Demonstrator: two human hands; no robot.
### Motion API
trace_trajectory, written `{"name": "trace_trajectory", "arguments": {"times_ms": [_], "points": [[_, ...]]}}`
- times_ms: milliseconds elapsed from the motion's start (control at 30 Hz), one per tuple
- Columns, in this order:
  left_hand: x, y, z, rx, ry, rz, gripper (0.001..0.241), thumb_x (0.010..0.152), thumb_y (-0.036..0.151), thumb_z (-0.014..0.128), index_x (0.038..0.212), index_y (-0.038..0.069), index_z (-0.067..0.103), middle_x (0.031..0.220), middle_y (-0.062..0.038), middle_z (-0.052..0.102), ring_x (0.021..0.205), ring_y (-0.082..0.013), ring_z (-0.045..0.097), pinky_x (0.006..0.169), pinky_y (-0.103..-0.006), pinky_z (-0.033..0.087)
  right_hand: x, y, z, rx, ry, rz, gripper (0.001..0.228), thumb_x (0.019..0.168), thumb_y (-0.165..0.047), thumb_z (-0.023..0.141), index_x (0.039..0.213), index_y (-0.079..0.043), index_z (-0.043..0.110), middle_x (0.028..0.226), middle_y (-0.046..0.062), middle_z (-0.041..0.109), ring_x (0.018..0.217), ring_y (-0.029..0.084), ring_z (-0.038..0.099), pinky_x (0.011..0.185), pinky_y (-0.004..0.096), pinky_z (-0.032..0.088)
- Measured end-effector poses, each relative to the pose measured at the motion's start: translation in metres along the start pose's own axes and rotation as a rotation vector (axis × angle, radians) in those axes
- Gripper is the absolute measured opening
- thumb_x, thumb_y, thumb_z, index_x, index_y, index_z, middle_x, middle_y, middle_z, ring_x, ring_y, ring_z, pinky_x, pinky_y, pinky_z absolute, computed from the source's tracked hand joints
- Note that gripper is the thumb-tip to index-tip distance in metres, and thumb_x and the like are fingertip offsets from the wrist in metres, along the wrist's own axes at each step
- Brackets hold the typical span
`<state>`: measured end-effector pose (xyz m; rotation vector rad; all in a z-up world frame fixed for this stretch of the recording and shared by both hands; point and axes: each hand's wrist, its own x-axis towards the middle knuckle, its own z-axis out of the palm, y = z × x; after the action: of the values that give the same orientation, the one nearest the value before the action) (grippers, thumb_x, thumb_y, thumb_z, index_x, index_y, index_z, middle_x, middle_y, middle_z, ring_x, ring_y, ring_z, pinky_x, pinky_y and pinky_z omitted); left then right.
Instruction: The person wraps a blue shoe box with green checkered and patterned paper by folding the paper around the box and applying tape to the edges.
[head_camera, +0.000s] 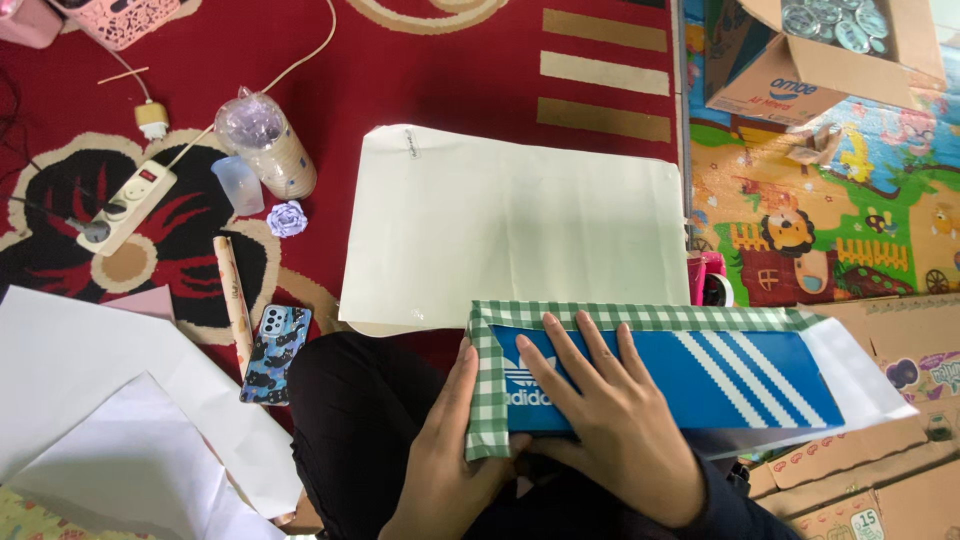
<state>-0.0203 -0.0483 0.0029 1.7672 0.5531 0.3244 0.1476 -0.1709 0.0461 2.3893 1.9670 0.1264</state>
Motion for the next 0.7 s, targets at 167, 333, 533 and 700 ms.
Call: {"name": "trace_trajectory", "arguments": {"times_ms": [167, 333, 533, 700], "points": [[0.004, 0.023, 0.009, 0.134, 0.113, 0.342, 0.068, 0.095, 0.011, 0.064, 0.153, 0.002, 0.030, 0.161, -0.027, 0.030, 0.150, -0.0397, 0.035, 0.121, -0.0437, 0.032, -0.012, 0.015, -0.025, 0.144, 0.095, -0.020, 0.084, 0.079, -0.053, 0.076, 0.151, -0.026, 0.044, 0.154, 0.006, 0.049, 0.142, 0.032, 0.045, 0.111, 0.051, 0.038], [0.021, 0.037, 0.014, 0.212, 0.142, 0.476, 0.065, 0.094, 0.013, 0.062, 0.152, 0.004, 0.035, 0.158, -0.027, 0.037, 0.146, -0.0412, 0.043, 0.119, -0.0445, 0.038, -0.025, 0.031, -0.029, 0.134, 0.158, 0.023, 0.086, 0.079, -0.053, 0.074, 0.152, -0.023, 0.043, 0.157, 0.009, 0.045, 0.147, 0.031, 0.040, 0.116, 0.048, 0.035], [0.023, 0.044, 0.013, 0.250, 0.087, 0.615, 0.071, 0.088, 0.018, 0.073, 0.148, 0.001, 0.040, 0.155, -0.027, 0.041, 0.145, -0.0415, 0.046, 0.120, -0.0480, 0.042, -0.053, 0.088, -0.032, 0.096, 0.037, 0.081, 0.167, 0.036, -0.079, 0.094, 0.160, -0.007, 0.008, 0.166, 0.024, 0.010, 0.154, 0.044, 0.007, 0.120, 0.063, 0.006], [0.020, 0.040, 0.013, 0.250, 0.115, 0.583, 0.072, 0.090, 0.031, 0.079, 0.147, 0.004, 0.042, 0.153, -0.027, 0.044, 0.143, -0.0413, 0.049, 0.116, -0.0478, 0.048, -0.038, 0.137, -0.034, 0.249, -0.267, -0.078, 0.163, 0.054, -0.077, 0.097, 0.162, -0.014, -0.007, 0.166, 0.025, -0.008, 0.152, 0.042, -0.009, 0.117, 0.057, -0.001]]}}
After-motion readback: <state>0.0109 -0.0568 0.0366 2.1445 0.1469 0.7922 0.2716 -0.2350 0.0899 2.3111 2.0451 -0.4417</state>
